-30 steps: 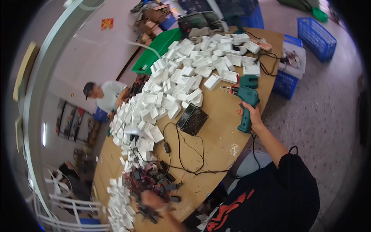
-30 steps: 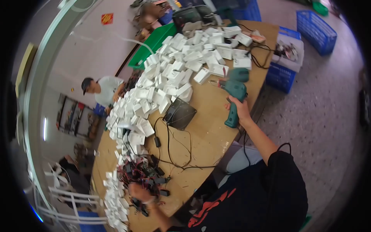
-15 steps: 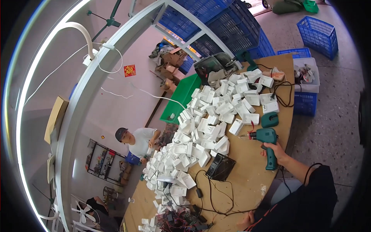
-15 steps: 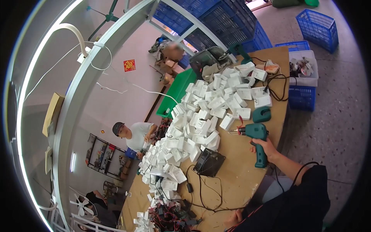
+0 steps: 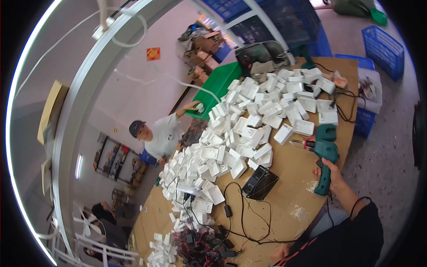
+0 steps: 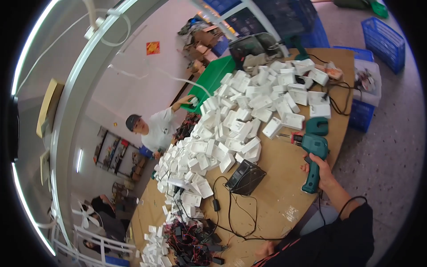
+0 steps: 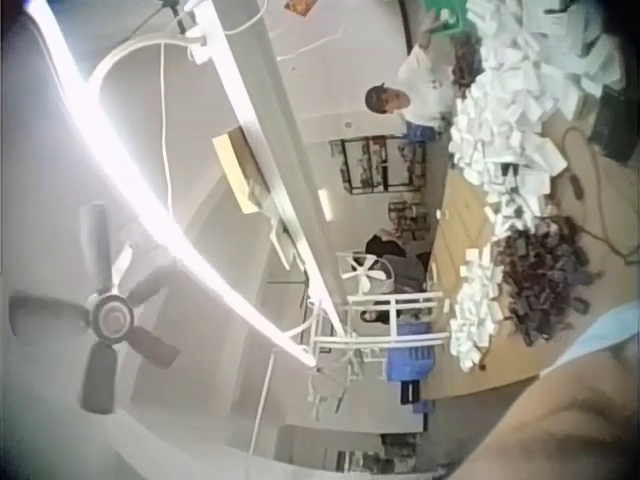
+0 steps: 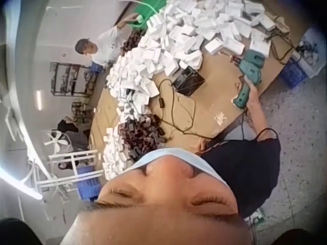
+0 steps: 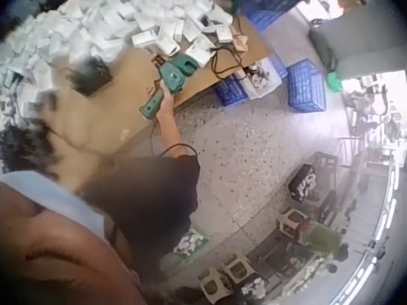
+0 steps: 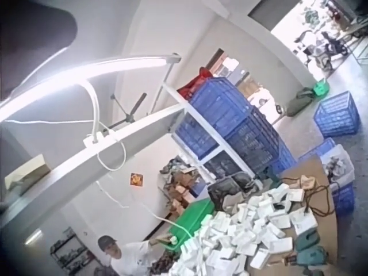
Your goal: Using a hot glue gun to apply adhesive to small white cardboard boxes for assembly.
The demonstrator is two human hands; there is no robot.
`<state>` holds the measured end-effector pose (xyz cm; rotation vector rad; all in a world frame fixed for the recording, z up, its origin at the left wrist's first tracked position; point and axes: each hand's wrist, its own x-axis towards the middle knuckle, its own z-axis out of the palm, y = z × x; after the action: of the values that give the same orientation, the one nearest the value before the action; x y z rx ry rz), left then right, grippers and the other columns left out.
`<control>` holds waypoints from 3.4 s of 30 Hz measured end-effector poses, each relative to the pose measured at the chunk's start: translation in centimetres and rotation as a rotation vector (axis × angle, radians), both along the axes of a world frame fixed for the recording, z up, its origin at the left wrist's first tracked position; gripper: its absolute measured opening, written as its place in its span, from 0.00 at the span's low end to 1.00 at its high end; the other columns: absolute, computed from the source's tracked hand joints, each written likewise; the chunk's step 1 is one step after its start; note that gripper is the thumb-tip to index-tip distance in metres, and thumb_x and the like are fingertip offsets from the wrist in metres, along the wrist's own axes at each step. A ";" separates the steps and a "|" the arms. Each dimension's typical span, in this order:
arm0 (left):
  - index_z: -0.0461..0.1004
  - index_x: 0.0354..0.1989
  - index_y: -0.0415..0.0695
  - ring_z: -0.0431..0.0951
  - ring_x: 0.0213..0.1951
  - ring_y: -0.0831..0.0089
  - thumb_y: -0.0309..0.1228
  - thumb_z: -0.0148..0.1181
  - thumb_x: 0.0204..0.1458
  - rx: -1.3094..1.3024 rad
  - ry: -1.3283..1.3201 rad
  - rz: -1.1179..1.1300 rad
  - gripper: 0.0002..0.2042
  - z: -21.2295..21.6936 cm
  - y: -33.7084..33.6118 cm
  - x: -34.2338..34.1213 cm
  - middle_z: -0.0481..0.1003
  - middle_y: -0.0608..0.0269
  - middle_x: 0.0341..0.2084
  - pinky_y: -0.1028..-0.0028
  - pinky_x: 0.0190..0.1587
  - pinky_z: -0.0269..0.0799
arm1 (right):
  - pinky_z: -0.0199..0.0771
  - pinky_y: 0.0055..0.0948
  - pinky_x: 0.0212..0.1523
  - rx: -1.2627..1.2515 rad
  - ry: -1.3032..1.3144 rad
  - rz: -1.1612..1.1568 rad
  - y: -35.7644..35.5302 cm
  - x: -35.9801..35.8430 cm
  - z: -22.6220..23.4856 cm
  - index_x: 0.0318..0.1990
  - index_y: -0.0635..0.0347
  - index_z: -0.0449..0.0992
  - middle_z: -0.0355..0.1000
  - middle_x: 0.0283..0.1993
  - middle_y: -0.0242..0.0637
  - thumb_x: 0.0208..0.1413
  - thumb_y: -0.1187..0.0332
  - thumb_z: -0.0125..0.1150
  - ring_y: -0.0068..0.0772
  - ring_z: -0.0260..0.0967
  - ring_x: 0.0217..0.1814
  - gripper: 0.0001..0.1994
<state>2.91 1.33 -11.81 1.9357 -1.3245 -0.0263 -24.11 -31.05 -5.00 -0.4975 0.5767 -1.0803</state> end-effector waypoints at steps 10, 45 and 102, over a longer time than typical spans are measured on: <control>0.62 0.29 0.39 0.64 0.20 0.73 0.30 0.40 0.66 -0.216 0.655 0.369 0.12 9.2 -0.2 -1.5 0.66 0.60 0.18 0.73 0.24 0.61 | 0.68 0.27 0.39 -0.468 0.332 -0.191 -4.8 -5.8 4.3 0.56 0.63 0.69 0.65 0.24 0.31 0.64 0.61 0.52 0.23 0.65 0.27 0.18; 0.64 0.62 0.39 0.61 0.64 0.50 0.23 0.55 0.54 0.035 0.044 -0.796 0.24 5.3 -41.1 -18.4 0.65 0.44 0.60 0.61 0.64 0.59 | 0.72 0.23 0.37 -0.895 0.678 -0.359 -15.4 -6.8 0.6 0.40 0.64 0.79 0.78 0.31 0.36 0.47 0.65 0.72 0.23 0.73 0.33 0.15; 0.70 0.42 0.39 0.71 0.38 0.82 0.34 0.51 0.63 -0.515 1.073 -0.380 0.10 11.8 -10.9 -6.4 0.72 0.67 0.33 0.78 0.40 0.69 | 0.72 0.36 0.45 -1.687 0.575 0.343 5.9 9.8 5.0 0.36 0.59 0.74 0.72 0.35 0.45 0.48 0.78 0.67 0.47 0.71 0.41 0.10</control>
<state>-3.46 -9.56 -0.04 0.9280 -0.7962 -0.7276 -14.29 -25.12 -0.01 -2.3217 -0.1044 -0.8647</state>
